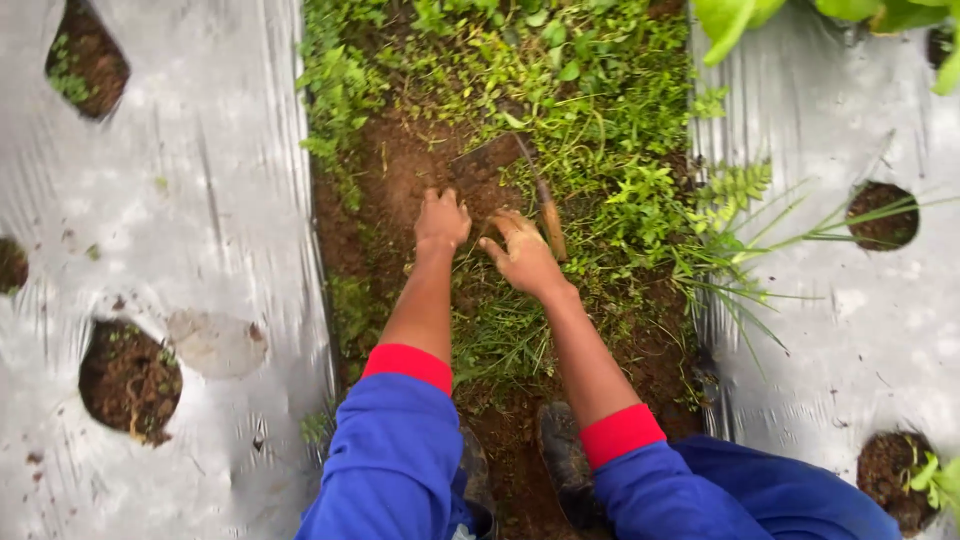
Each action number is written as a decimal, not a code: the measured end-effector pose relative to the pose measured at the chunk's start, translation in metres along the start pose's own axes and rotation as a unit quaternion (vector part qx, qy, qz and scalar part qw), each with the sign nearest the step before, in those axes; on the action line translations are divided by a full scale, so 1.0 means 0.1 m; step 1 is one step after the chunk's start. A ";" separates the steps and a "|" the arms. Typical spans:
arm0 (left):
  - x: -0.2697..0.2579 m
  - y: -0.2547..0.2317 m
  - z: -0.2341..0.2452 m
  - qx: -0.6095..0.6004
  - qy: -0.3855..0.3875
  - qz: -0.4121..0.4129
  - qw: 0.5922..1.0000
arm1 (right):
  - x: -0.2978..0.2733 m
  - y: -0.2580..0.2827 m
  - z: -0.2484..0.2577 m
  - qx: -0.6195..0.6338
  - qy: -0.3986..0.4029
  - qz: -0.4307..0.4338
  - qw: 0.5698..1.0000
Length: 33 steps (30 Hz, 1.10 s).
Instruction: The person removes weeds from the soil between rows of crops covered by plastic mulch. They initially pull small weeds by hand and then use a hand hoe to scrape the soil and remove larger weeds.
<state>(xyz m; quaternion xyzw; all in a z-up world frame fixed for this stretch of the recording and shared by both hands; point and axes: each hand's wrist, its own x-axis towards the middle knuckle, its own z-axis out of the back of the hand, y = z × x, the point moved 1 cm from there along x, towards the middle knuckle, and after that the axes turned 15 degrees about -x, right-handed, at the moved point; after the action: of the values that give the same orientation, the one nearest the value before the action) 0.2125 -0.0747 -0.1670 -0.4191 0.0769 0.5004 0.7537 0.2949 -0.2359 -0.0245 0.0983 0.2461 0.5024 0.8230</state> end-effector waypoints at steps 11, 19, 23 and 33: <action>-0.12 0.01 -0.11 0.129 -0.001 -0.149 0.980 | -0.72 0.07 -0.15 0.076 0.051 -0.100 0.991; -0.31 -0.28 0.21 0.112 0.020 -0.163 0.980 | -0.13 -0.60 -0.06 0.133 -0.131 -0.199 0.962; -0.40 -0.28 0.34 0.097 0.046 -0.168 0.980 | -0.01 -0.21 0.21 -0.003 0.033 -0.266 0.963; -0.42 0.14 0.54 0.068 0.079 -0.122 0.987 | 0.18 0.24 0.78 0.387 -0.060 -0.210 0.896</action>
<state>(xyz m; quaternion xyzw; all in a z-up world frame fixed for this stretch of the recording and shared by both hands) 0.1641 -0.0631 -0.1178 -0.4114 0.1184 0.3639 0.8272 0.3222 -0.2019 0.0468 0.3851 0.3866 0.1757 0.8194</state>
